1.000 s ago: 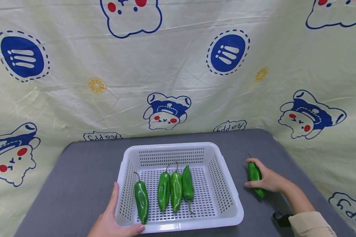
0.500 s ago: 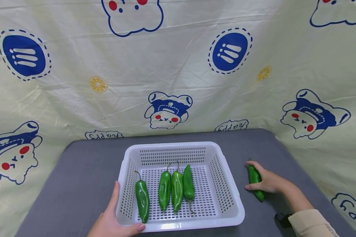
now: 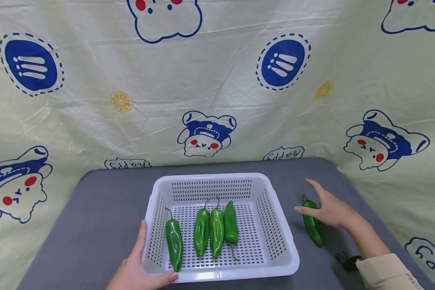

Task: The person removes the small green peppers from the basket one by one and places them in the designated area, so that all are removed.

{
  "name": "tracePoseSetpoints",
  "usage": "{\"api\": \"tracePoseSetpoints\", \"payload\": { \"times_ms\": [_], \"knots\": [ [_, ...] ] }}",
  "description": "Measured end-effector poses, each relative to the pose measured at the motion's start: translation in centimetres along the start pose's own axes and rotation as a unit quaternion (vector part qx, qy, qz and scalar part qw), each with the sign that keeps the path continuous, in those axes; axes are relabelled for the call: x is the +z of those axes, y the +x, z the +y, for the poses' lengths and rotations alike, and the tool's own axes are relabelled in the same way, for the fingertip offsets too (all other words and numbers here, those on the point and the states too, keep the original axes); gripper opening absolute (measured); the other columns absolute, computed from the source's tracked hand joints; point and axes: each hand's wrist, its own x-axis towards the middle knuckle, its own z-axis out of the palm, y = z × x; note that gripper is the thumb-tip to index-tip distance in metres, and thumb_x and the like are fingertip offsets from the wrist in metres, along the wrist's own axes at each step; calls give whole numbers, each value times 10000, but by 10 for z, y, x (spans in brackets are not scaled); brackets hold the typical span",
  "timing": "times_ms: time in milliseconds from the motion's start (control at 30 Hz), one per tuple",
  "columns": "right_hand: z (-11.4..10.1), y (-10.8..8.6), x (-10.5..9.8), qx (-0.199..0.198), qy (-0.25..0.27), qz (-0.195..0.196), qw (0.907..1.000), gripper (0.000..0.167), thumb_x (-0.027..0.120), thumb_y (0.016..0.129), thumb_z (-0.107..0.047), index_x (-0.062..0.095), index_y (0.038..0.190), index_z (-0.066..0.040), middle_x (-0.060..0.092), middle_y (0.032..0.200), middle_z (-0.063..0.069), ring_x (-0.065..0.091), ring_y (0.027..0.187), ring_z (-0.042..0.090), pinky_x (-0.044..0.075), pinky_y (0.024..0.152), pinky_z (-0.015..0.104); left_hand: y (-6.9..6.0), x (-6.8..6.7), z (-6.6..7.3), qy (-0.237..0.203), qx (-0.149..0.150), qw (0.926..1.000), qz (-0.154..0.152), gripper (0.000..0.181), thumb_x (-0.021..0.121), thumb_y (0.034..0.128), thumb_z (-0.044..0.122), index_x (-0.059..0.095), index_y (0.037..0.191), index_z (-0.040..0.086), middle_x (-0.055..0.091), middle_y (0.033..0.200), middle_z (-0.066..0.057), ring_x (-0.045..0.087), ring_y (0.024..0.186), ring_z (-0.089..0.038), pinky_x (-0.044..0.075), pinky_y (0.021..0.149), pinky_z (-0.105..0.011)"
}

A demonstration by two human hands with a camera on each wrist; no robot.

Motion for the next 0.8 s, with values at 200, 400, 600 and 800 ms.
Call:
{"api": "tracePoseSetpoints", "payload": {
  "times_ms": [200, 400, 600, 800],
  "knots": [
    [-47, -8, -18, -433, 283, 193, 9985, 1137, 663, 801, -709, 6, 1603, -241, 571, 1050, 202, 554, 747, 242, 413, 550, 353, 0, 0, 0, -152, -27, 9999, -43, 1439, 933, 635, 309, -163, 1563, 387, 464, 1483, -257, 655, 1042, -226, 532, 854, -338],
    [-100, -20, -27, -980, 310, 310, 9942, 1113, 697, 799, -672, 11, 1597, -311, 547, 986, 125, 502, 676, 187, 395, 548, 330, 0, 1, 0, -73, 20, 10000, 25, 1450, 941, 616, 320, -151, 1567, 386, 494, 1456, -258, 661, 1017, -213, 525, 831, -295],
    [-142, -26, -27, -1252, 258, -207, 9916, 1095, 707, 787, -675, 24, 1585, -367, 638, 1106, 122, 619, 792, 182, 484, 599, 343, -1, 1, 1, -184, 43, 9998, -13, 1447, 941, 619, 306, -150, 1566, 391, 487, 1466, -249, 658, 1028, -211, 513, 807, -252],
    [-169, -22, -17, -1285, -136, -652, 9895, 1097, 710, 747, -716, 49, 1572, -422, 666, 1074, 31, 620, 762, 144, 472, 588, 344, -1, 1, 1, -152, 74, 9999, 9, 1450, 943, 615, 315, -150, 1564, 395, 485, 1466, -254, 661, 1037, -216, 530, 832, -285]
  ]
}}
